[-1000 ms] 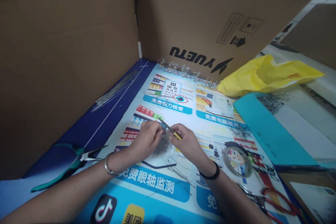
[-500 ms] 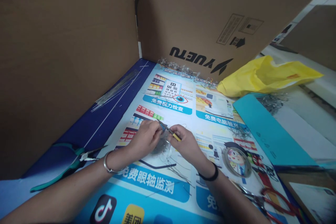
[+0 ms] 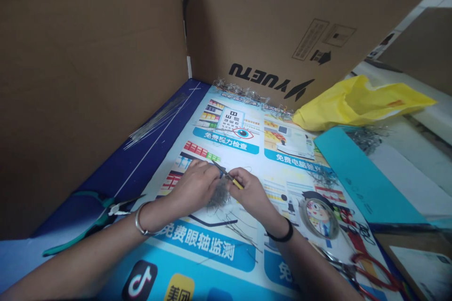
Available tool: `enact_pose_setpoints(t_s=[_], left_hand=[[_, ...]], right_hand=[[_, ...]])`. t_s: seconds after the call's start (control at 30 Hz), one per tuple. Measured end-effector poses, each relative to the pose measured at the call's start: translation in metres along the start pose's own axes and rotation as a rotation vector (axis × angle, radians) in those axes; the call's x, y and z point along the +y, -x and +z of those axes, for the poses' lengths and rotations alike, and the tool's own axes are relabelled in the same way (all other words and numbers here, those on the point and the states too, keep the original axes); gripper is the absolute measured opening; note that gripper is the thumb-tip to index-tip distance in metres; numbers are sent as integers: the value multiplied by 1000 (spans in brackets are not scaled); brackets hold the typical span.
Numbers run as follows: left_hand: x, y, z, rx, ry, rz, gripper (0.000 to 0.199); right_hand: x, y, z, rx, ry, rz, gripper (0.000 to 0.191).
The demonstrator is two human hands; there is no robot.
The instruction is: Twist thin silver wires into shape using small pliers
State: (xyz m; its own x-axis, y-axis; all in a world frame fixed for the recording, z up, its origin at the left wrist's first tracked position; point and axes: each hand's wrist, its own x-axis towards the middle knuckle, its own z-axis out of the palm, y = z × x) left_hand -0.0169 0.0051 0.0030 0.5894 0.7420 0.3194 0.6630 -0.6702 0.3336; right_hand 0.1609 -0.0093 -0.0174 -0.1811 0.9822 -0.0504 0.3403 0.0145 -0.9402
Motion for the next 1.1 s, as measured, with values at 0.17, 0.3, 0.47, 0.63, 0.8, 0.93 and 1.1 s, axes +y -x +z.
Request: enact_pose_setpoints(t_s=[0.17, 0.3, 0.47, 0.63, 0.8, 0.93, 1.1], left_hand=[[0, 1, 2, -8, 46, -44, 15], [-2, 2, 7, 13, 64, -76, 14], [-3, 2, 9, 17, 5, -81, 15], [-1, 2, 6, 4, -127, -47, 18], [-1, 2, 5, 59, -161, 19, 20], [-1, 3, 4, 90, -160, 46, 18], [-1, 5, 4, 118, -94, 38, 19]], right_hand=[[0, 0, 0, 1, -4, 2, 7], [0, 0, -1, 0, -20, 6, 7], [0, 0, -1, 9, -2, 1, 8], [0, 0, -1, 1, -28, -3, 8], [0, 0, 0, 0, -31, -2, 8], [2, 0, -1, -5, -48, -6, 8], [4, -1, -2, 3, -29, 15, 8]])
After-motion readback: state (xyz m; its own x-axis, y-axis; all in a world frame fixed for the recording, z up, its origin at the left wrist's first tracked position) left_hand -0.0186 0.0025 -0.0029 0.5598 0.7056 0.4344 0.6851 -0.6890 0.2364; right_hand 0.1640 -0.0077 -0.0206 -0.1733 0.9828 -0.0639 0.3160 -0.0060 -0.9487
